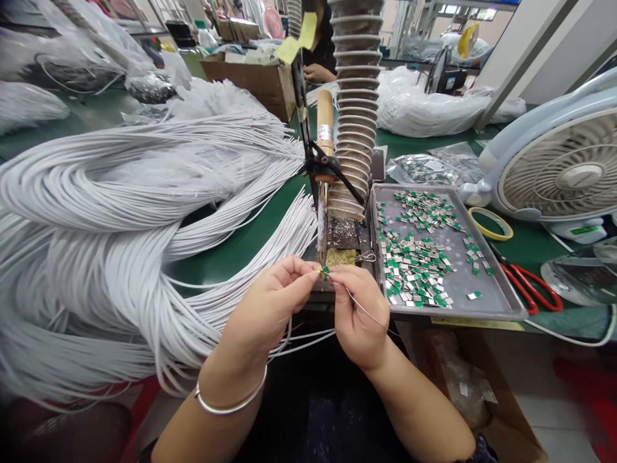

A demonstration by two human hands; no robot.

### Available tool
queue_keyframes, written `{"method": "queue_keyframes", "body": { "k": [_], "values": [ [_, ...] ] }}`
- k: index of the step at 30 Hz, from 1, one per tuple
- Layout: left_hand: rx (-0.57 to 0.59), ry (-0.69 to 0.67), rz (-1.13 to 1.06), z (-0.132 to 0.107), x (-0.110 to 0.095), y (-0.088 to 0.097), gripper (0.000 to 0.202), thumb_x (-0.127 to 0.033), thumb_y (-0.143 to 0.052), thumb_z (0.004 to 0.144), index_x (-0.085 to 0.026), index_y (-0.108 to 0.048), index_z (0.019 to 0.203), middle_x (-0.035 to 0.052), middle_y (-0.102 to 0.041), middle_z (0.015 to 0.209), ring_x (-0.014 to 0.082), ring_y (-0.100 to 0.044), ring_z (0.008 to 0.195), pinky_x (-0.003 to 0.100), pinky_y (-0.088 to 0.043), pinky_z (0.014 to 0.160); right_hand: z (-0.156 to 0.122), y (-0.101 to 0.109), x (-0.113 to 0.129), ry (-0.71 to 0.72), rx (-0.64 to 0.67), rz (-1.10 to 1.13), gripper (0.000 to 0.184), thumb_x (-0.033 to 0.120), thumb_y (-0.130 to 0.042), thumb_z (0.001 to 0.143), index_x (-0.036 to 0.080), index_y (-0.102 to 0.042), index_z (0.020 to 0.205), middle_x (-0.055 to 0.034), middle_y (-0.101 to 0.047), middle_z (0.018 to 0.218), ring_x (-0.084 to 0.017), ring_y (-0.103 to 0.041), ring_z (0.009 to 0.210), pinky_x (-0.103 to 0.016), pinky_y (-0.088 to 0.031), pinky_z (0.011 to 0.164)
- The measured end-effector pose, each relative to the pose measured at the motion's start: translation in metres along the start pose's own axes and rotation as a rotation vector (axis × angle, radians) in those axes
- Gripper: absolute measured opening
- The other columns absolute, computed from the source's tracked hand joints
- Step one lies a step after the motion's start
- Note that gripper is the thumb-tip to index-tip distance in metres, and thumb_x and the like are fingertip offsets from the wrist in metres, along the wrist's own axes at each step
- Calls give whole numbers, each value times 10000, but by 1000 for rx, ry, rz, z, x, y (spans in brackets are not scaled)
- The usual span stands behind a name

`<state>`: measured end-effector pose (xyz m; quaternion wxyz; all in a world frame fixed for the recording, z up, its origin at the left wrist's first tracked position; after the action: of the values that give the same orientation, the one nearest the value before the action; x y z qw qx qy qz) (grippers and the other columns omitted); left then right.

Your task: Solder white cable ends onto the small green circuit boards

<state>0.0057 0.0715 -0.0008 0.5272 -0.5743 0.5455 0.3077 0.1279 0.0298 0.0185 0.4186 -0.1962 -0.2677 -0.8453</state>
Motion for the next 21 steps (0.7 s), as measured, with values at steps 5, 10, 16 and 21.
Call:
{"method": "queue_keyframes", "body": {
  "k": [5,10,16,21],
  "values": [
    [11,16,-4,0,7,0,170,-246,-644,764,-152,-512,711,-40,-593,726,11,-380,474,163,-337,493,-3,1,0,-1,8,-20,220,49,-500,837,200,-612,952,-52,-693,897,-166,-663,840,-322,-557,732],
    [27,-29,61,-6,12,0,148,-248,-598,801,-165,-500,728,-4,-602,806,65,-517,612,195,-416,586,-8,4,1,-12,45,-25,218,65,-488,843,199,-611,963,-58,-690,889,-175,-666,822,-332,-563,707],
    [142,-152,491,-28,21,-2,87,-239,-482,882,-184,-547,862,29,-614,860,140,-569,753,272,-463,716,-18,16,3,-7,97,-15,267,32,-492,831,199,-605,1007,-29,-654,792,-147,-644,726,-285,-556,645],
    [353,-267,848,-51,26,-10,112,-206,-467,896,-203,-566,948,52,-610,1008,181,-580,912,320,-470,846,-25,30,-5,-63,139,-136,292,39,-446,869,208,-577,1067,-29,-641,857,-122,-625,729,-272,-547,678]
  ]
}}
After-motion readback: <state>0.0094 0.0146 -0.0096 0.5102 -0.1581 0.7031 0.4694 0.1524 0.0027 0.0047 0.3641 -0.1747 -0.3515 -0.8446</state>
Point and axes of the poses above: each hand's wrist, its own z-axis towards the middle knuckle, its own y-axis out of the back of the hand, x = y × z, the point moved 6 cm from there along z, towards the middle knuckle
